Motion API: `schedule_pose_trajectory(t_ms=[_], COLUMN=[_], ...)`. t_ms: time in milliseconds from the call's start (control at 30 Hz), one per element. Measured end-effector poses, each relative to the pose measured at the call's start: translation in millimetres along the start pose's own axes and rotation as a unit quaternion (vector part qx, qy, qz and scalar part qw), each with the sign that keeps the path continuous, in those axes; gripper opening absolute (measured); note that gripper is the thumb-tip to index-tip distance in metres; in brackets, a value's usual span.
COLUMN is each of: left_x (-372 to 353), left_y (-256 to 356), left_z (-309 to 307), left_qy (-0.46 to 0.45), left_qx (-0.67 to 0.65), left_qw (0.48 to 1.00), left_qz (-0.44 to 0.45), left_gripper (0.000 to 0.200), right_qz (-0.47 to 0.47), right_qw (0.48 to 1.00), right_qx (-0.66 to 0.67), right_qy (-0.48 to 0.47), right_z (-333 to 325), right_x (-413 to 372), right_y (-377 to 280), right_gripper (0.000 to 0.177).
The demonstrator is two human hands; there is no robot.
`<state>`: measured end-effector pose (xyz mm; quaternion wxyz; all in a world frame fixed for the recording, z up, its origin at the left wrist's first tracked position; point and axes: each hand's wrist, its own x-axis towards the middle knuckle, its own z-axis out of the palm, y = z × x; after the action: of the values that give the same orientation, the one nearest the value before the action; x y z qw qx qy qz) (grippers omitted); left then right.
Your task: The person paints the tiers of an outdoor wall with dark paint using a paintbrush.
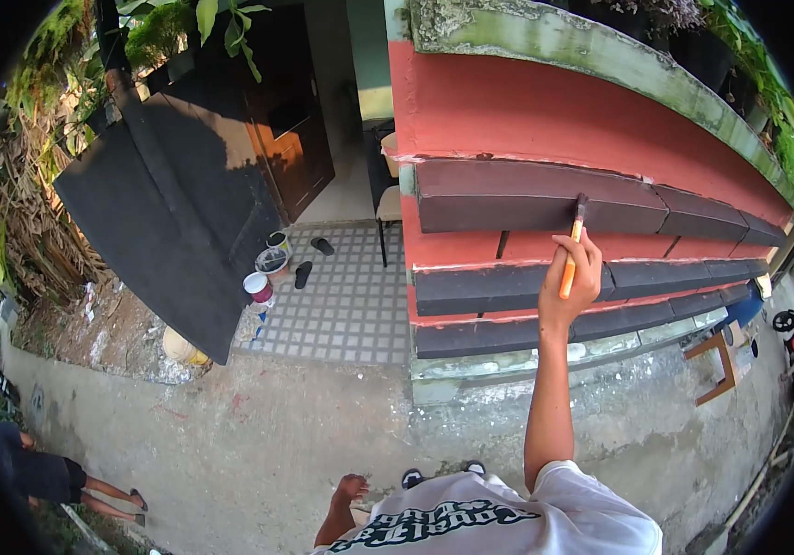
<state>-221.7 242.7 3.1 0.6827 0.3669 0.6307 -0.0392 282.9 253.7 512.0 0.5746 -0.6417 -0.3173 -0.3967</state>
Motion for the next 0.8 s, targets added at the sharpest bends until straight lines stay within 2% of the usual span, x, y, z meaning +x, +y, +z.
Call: schedule_pose_trajectory(t_ms=[67,133,200,333,433,533,800], left_x=[-3,3,0,-7,-11,-9,-4], left_y=[-1,-7,-9,-6,-2,0,3], left_z=[15,28,42,60,69,72,87], left_qy=[0.000,-0.004,-0.011,-0.010,0.018,0.010,0.003], left_qx=[-0.017,-0.013,-0.012,-0.020,-0.003,-0.015,0.036], left_qw=[1.000,1.000,1.000,0.999,0.999,0.999,0.999], left_qz=[0.006,-0.011,-0.015,-0.032,-0.036,-0.046,-0.039], left_gripper=[0.026,0.027,0.026,0.024,0.024,0.024,0.025], right_qz=[0.019,-0.011,-0.015,-0.004,0.046,0.082,0.071], right_qw=[0.999,0.996,0.987,0.934,0.904,0.902,0.971], right_qx=[0.022,0.081,0.138,0.309,0.361,0.362,0.208], right_qy=[-0.037,-0.040,-0.085,-0.177,-0.224,-0.219,-0.095], right_z=[9,18,19,32,35,32,-41], right_x=[-12,-22,-32,-54,-56,-47,22], right_y=[-24,-44,-62,-83,-91,-67,50], right_gripper=[0.015,0.015,0.016,0.018,0.018,0.018,0.015])
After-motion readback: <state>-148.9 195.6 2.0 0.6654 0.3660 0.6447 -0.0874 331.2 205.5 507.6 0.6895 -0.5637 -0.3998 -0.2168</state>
